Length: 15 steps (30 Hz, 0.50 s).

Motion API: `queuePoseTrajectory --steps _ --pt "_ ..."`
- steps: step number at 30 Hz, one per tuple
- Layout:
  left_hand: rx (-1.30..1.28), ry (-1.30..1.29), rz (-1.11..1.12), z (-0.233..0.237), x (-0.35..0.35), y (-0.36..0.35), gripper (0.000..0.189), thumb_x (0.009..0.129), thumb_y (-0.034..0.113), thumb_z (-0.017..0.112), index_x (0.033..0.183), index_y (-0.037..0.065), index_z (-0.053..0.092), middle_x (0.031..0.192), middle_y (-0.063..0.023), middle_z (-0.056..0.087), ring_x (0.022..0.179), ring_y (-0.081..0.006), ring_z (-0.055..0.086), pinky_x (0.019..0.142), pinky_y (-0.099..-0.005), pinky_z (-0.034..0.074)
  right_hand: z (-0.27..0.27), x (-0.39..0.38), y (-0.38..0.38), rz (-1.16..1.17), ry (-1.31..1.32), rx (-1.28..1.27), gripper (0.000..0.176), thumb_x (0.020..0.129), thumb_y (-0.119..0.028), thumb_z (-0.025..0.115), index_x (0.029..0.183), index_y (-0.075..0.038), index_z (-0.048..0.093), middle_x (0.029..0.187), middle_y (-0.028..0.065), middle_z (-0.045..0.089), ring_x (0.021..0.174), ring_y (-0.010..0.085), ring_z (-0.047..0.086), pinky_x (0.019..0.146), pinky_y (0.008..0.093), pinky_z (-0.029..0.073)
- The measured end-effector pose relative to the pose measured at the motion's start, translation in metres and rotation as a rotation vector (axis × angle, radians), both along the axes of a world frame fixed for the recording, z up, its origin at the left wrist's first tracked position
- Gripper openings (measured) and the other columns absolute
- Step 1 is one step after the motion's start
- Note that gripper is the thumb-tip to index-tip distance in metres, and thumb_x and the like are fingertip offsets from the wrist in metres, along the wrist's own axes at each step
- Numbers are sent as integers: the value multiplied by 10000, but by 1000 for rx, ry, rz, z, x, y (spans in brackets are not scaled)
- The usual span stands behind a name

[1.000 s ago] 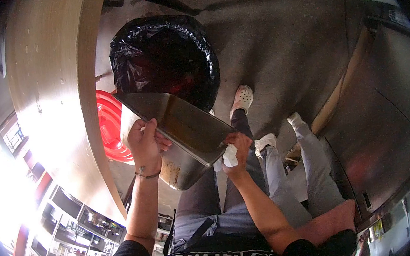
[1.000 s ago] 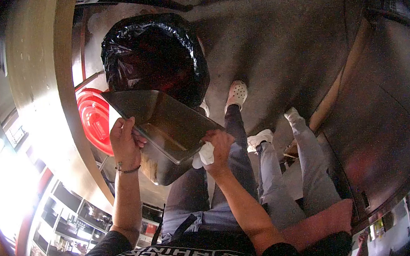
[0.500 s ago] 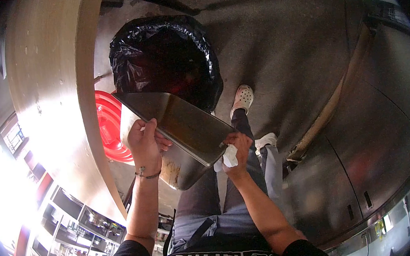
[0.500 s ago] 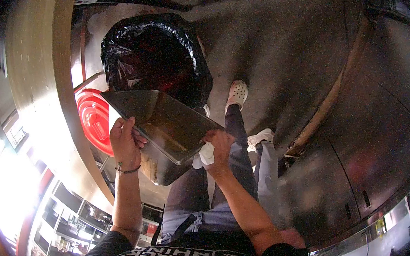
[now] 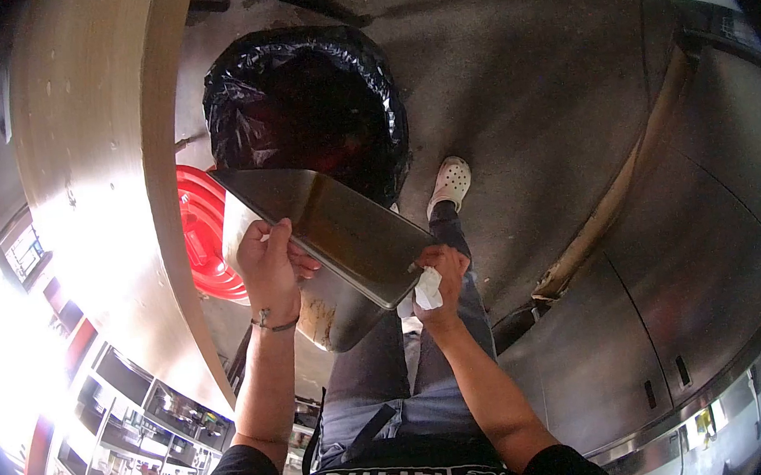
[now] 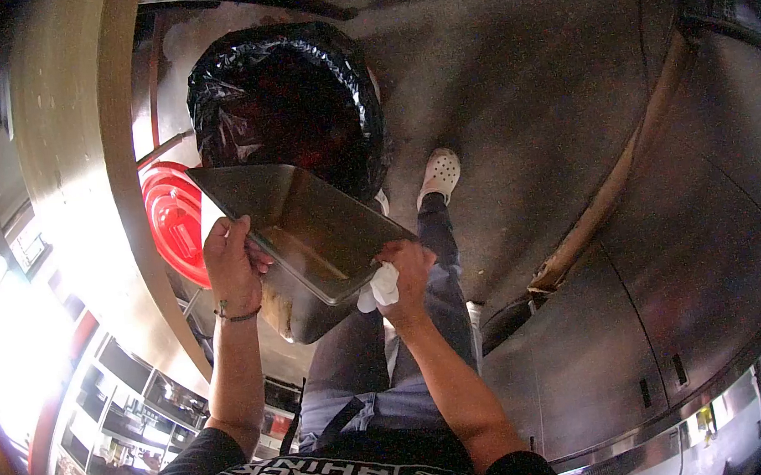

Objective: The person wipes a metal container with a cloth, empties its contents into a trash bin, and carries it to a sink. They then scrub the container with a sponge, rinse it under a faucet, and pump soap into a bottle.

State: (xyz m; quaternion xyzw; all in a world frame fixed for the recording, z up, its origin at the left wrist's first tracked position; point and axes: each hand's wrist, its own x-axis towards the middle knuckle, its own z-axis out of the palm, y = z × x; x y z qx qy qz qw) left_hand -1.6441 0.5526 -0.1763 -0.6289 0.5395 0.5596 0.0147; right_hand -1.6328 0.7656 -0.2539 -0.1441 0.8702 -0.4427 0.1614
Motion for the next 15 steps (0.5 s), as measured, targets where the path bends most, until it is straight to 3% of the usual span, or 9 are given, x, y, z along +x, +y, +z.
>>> queuePoseTrajectory --steps 15 --pt "-12 7 -9 0 2 1 158 836 174 543 773 53 465 535 -42 509 381 -130 527 313 -190 365 -2 0 0 -1 -2 -15 267 576 -23 603 801 -77 469 797 79 508 772 243 505 724 366 314"
